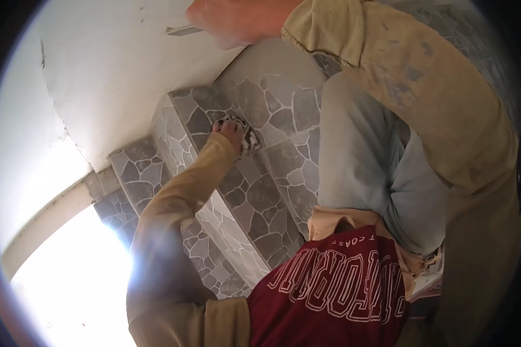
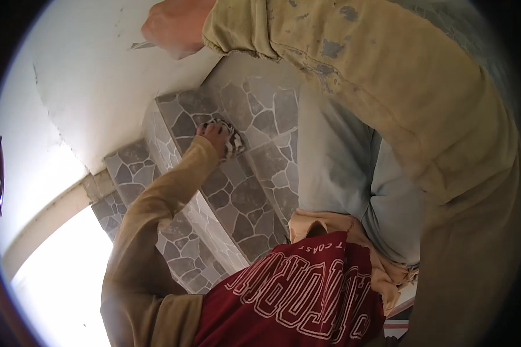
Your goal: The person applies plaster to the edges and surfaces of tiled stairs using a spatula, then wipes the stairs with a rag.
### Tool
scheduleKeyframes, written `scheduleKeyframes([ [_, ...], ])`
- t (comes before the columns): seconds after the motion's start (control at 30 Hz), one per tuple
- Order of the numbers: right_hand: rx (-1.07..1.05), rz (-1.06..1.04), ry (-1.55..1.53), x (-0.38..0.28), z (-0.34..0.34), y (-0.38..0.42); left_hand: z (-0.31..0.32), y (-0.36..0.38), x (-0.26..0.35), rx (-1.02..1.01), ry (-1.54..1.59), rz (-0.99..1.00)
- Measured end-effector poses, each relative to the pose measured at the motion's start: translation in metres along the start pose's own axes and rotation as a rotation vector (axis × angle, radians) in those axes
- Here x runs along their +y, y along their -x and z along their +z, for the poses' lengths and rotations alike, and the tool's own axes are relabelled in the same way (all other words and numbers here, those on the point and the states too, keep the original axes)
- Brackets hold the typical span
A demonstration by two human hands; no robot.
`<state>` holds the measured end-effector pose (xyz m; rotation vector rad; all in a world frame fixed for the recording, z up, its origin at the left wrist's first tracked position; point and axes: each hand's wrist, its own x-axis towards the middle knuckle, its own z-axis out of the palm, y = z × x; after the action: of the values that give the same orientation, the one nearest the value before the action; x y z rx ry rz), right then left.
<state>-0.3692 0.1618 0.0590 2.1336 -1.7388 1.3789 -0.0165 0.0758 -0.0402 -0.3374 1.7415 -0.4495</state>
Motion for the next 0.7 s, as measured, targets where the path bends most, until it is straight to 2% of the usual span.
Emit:
scheduleKeyframes([
  [0.07,-0.026,0.019,0.016,0.006,-0.003,0.000,0.005,-0.021,-0.022,0.044,0.068,-0.002],
  [0.13,-0.045,0.014,0.026,0.005,0.003,-0.003,-0.019,-0.056,-0.058,0.127,0.051,-0.229],
  [0.23,0.027,0.020,0.051,0.006,0.018,0.004,-0.030,-0.073,-0.067,0.143,0.121,-0.287],
  [0.33,0.069,-0.037,0.061,0.015,0.009,0.010,-0.006,-0.040,-0.071,0.288,0.109,-0.297],
  [0.43,0.087,-0.097,0.059,0.013,0.009,0.007,-0.017,-0.045,-0.088,0.226,0.099,-0.189],
  [0.47,0.091,-0.049,0.063,0.014,0.012,0.003,-0.035,-0.058,-0.090,0.240,0.103,-0.205],
  [0.53,0.089,-0.003,0.069,0.020,0.018,0.003,-0.060,-0.079,-0.078,-0.014,0.063,-0.249],
  [0.57,0.116,-0.012,0.078,0.019,0.021,0.005,-0.046,-0.074,-0.077,-0.022,0.069,-0.250],
  [0.63,0.158,-0.026,0.107,0.023,0.017,0.003,-0.014,-0.076,-0.096,0.222,0.048,-0.191],
  [0.7,0.157,-0.018,0.119,0.016,0.014,0.007,-0.010,-0.043,-0.116,0.227,0.069,-0.234],
])
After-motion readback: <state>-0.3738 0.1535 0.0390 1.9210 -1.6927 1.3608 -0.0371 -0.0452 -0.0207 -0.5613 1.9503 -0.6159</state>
